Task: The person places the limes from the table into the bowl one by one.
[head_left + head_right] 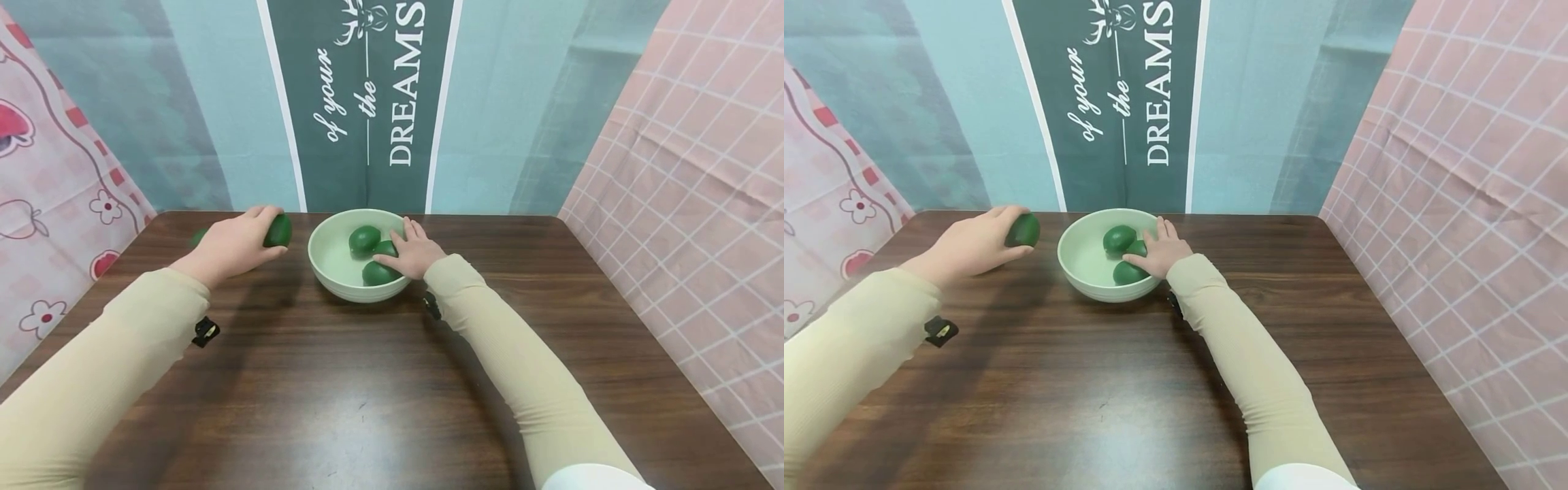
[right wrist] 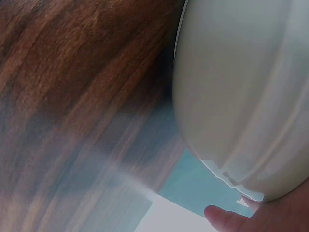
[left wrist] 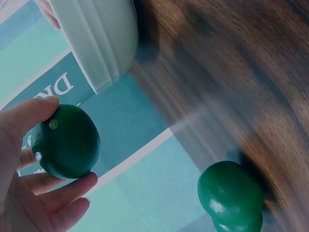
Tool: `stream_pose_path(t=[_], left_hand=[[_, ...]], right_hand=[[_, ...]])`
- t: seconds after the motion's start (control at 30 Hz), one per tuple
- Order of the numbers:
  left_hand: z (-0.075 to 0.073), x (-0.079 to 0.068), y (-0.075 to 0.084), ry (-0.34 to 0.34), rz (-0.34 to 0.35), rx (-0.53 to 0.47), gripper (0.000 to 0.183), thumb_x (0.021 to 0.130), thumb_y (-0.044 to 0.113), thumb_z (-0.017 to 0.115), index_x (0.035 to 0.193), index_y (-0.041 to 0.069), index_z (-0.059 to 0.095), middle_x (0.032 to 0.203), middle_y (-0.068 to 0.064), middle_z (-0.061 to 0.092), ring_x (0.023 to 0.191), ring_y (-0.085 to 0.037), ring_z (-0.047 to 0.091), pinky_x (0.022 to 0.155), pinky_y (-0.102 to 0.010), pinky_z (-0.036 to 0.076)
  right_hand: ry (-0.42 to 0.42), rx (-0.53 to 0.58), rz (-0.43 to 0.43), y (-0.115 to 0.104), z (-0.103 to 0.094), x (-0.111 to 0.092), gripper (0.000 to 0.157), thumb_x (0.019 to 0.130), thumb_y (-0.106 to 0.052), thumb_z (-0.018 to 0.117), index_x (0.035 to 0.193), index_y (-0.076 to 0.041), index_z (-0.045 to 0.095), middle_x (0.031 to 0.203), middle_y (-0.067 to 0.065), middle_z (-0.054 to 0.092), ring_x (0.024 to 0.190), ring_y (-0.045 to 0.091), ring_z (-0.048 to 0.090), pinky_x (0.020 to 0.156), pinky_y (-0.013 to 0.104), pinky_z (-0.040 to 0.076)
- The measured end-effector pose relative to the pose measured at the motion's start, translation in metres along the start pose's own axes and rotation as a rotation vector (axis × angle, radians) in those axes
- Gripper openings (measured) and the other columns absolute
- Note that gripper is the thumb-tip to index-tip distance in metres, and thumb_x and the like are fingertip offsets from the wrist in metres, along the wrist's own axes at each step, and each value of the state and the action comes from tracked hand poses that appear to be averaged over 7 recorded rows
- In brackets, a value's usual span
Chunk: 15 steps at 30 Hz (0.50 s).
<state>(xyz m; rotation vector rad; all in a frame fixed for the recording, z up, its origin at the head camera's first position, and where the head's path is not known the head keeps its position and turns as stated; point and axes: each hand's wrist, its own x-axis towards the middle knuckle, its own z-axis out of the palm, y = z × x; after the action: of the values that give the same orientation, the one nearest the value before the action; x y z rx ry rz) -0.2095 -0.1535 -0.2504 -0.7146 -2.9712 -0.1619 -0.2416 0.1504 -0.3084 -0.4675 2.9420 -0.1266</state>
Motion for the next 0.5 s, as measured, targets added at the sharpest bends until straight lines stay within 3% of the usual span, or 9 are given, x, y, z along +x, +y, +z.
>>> stream_pose_path(t=[0.5], left_hand=[[0.013, 0.009, 0.018, 0.020, 0.068, 0.039, 0.062, 0.077, 0.041, 0.057, 0.125, 0.010, 0.032, 0.112, -0.011, 0.043, 0.080, -0.022, 0.050, 0.058, -0.038, 0.043]], right_hand=[[0.014, -0.002, 0.011, -0.001, 0.008, 0.001, 0.079, 0.078, -0.066, 0.024, 0.136, -0.013, 0.021, 0.140, 0.016, -0.003, 0.126, 0.026, -0.004, 0.098, 0.037, 0.016]])
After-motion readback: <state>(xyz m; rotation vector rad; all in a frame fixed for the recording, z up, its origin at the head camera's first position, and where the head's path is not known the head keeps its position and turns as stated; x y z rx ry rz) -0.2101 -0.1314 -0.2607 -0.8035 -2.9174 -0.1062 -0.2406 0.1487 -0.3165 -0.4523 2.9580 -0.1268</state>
